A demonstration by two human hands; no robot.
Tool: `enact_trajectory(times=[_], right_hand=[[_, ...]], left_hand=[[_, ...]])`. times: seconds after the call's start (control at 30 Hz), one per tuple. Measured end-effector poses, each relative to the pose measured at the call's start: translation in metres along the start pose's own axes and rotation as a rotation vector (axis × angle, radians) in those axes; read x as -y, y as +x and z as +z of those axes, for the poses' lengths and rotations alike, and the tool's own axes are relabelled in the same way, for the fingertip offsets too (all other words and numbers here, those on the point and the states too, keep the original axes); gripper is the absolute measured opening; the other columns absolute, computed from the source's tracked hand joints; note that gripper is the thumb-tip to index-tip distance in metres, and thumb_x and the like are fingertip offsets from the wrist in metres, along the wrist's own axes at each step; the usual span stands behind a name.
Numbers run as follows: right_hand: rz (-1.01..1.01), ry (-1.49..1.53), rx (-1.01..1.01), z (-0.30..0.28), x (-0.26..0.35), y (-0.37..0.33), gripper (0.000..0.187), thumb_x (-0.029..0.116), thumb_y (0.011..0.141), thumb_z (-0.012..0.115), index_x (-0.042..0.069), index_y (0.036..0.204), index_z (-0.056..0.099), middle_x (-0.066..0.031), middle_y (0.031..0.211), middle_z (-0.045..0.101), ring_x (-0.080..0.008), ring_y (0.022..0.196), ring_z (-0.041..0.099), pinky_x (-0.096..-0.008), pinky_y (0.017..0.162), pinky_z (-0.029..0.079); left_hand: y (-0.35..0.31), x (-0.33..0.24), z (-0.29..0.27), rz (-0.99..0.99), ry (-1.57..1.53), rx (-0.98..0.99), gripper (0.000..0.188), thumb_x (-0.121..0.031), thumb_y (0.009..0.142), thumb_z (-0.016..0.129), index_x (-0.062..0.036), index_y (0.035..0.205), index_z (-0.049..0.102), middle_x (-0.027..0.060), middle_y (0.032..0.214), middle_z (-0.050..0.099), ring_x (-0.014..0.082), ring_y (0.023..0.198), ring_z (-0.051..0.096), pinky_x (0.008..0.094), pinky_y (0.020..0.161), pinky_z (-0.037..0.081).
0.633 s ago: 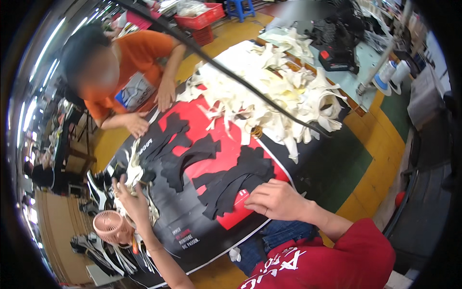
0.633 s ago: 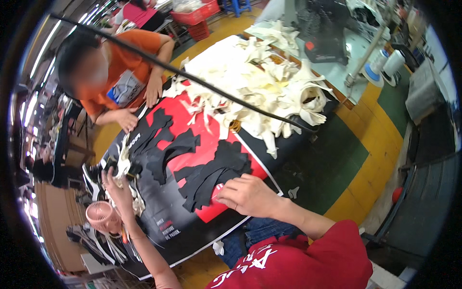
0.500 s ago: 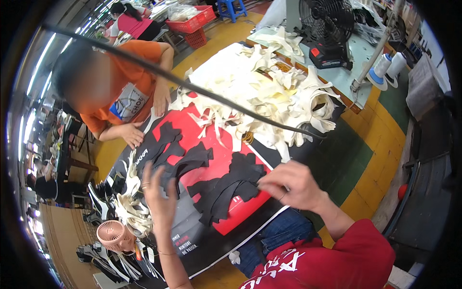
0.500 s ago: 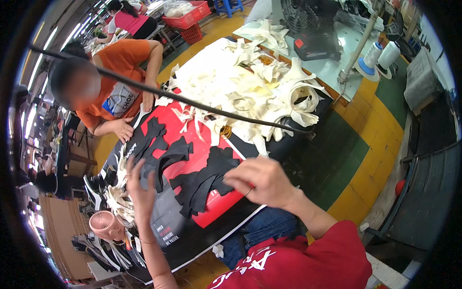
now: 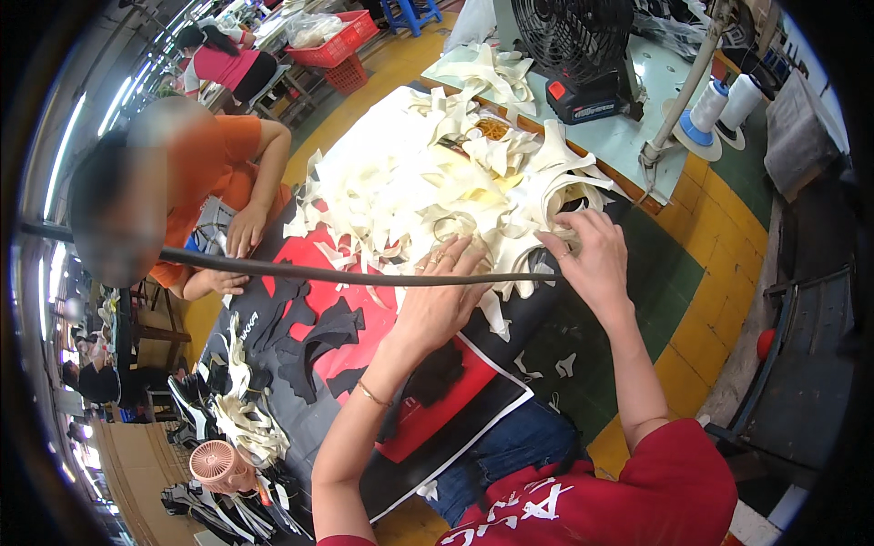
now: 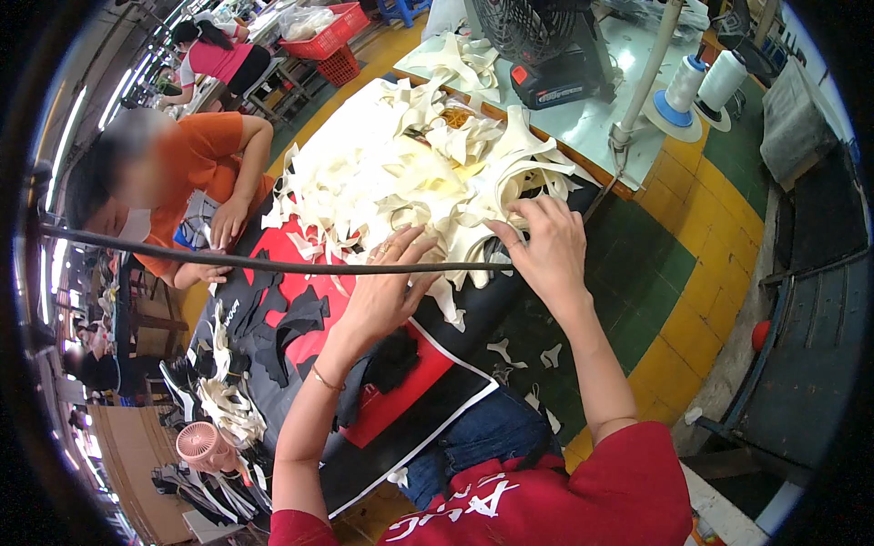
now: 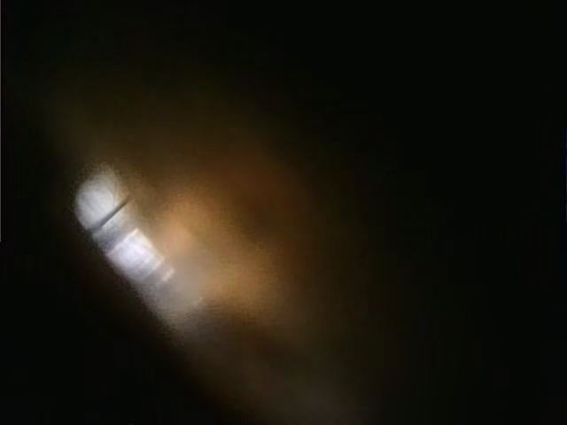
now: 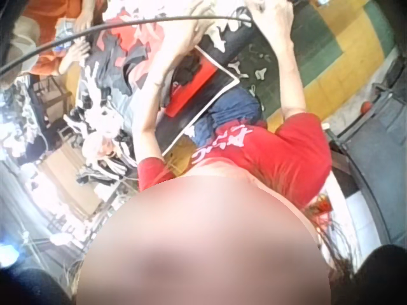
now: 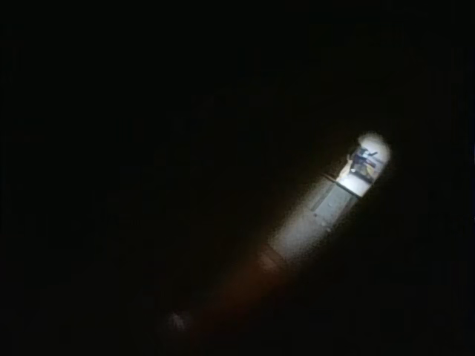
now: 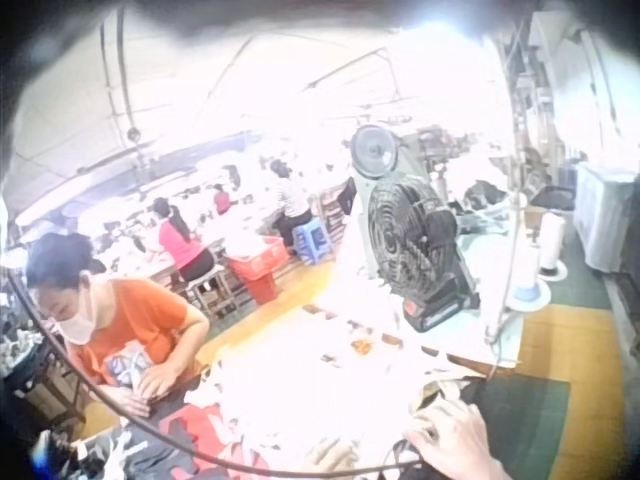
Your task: The person sorts and folds small fabric pieces on a worktable, handling both white and black items one at a time. They repeatedly pick up pieces, fold them, and place them into separate piles while another worker performs similar actions nearby.
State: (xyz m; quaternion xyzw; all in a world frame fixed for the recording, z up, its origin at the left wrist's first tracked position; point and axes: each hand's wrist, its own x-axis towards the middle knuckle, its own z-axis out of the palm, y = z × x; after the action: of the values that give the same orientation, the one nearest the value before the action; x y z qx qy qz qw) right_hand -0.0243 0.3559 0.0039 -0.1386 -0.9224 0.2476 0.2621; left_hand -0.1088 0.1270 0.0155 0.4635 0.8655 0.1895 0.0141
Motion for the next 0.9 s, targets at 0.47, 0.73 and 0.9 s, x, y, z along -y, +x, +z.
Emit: enact_trajectory(times=[0.47, 0.73, 0.9], right_hand=[[0.018, -0.013, -0.104, 0.009, -0.022, 0.005, 0.026, 0.033, 0.086, 0.073, 0.008, 0.089, 0.07, -0.0039, 0.085, 0.064, -0.0243, 0.087, 0.06, -0.0395, 0.079, 0.04], [-0.128, -0.239, -0.132, -0.002, -0.046, 0.095, 0.038, 0.018, 0.081, 0.074, 0.008, 0.116, 0.061, -0.0093, 0.097, 0.068, -0.0316, 0.096, 0.064, -0.0465, 0.085, 0.045], [0.02, -0.38, 0.346, 0.026, -0.054, 0.124, 0.053, 0.007, 0.08, 0.067, 0.01, 0.13, 0.05, -0.0145, 0.104, 0.068, -0.0349, 0.102, 0.065, -0.0489, 0.087, 0.047]], left_hand=[[-0.009, 0.029, 0.006, -0.139, 0.007, 0.036, 0.056, -0.019, 0.084, 0.07, -0.008, 0.136, 0.053, 0.0197, 0.151, 0.04, 0.0373, 0.143, 0.033, 0.0493, 0.116, 0.028], [-0.023, 0.004, -0.001, -0.114, 0.076, -0.186, 0.061, -0.02, 0.085, 0.073, -0.009, 0.14, 0.051, 0.0211, 0.155, 0.032, 0.0407, 0.143, 0.031, 0.0517, 0.117, 0.024], [-0.051, -0.016, -0.022, -0.202, 0.053, -0.186, 0.059, -0.019, 0.085, 0.074, -0.0099, 0.138, 0.052, 0.021, 0.153, 0.034, 0.0408, 0.141, 0.034, 0.0511, 0.115, 0.028]])
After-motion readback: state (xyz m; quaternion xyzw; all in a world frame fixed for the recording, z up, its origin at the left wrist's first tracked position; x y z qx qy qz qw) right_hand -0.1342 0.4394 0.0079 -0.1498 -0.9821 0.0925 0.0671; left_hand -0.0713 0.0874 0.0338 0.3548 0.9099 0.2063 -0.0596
